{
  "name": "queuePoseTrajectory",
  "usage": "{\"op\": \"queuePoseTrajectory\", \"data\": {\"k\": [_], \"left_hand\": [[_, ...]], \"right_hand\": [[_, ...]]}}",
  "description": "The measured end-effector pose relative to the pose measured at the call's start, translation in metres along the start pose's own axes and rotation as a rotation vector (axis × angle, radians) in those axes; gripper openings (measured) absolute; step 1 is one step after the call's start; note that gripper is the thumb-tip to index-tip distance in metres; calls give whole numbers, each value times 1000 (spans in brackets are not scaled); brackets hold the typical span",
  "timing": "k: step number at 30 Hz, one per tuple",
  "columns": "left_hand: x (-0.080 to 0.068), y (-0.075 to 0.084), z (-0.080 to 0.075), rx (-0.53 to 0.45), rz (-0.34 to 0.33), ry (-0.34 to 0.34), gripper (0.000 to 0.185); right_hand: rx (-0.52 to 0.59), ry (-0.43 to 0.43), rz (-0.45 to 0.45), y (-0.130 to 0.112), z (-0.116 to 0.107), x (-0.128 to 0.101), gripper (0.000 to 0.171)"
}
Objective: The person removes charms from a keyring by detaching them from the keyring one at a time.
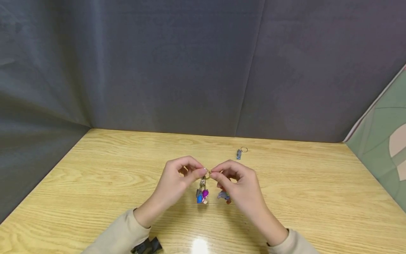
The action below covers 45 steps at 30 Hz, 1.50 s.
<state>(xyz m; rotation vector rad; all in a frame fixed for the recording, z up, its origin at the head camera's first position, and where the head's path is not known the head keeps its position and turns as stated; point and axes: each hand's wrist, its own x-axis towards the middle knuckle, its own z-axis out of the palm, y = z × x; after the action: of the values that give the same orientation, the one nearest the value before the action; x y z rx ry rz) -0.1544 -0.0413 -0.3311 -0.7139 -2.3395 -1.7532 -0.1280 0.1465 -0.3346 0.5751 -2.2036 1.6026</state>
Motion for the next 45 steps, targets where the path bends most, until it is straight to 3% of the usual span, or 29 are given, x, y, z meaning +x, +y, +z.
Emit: {"op": "queuePoseTrajectory", "data": {"k": [4, 8, 13, 19, 27, 30, 33, 40, 45], "left_hand": [[1, 0, -1, -99, -11, 14, 9], [1, 0, -1, -105, -15, -2, 10], [1, 0, -2, -19, 6, -39, 10], [2, -2, -1, 80, 48, -77, 10], [2, -4, -2, 316, 117, -56, 12], [2, -5, -3, 357, 125, -39, 11], [1, -4, -3, 341, 115, -17, 9], [-1, -3, -2, 169, 97, 28, 12], [-1, -6, -2, 160, 133, 58, 10]], "right_hand": [[7, -71, 39, 0, 3, -1, 6], [-11, -125, 93, 3, 4, -2, 6], [-58, -82, 98, 5, 1, -2, 4], [-94, -14, 16, 4, -4, -2, 10], [-111, 23, -18, 2, -4, 0, 13], [-113, 21, -9, 2, -3, 1, 12], [-113, 13, 12, 1, -2, 1, 10], [-90, -7, 48, -1, -2, 1, 7], [-77, -91, 109, -1, -2, 1, 3]]}}
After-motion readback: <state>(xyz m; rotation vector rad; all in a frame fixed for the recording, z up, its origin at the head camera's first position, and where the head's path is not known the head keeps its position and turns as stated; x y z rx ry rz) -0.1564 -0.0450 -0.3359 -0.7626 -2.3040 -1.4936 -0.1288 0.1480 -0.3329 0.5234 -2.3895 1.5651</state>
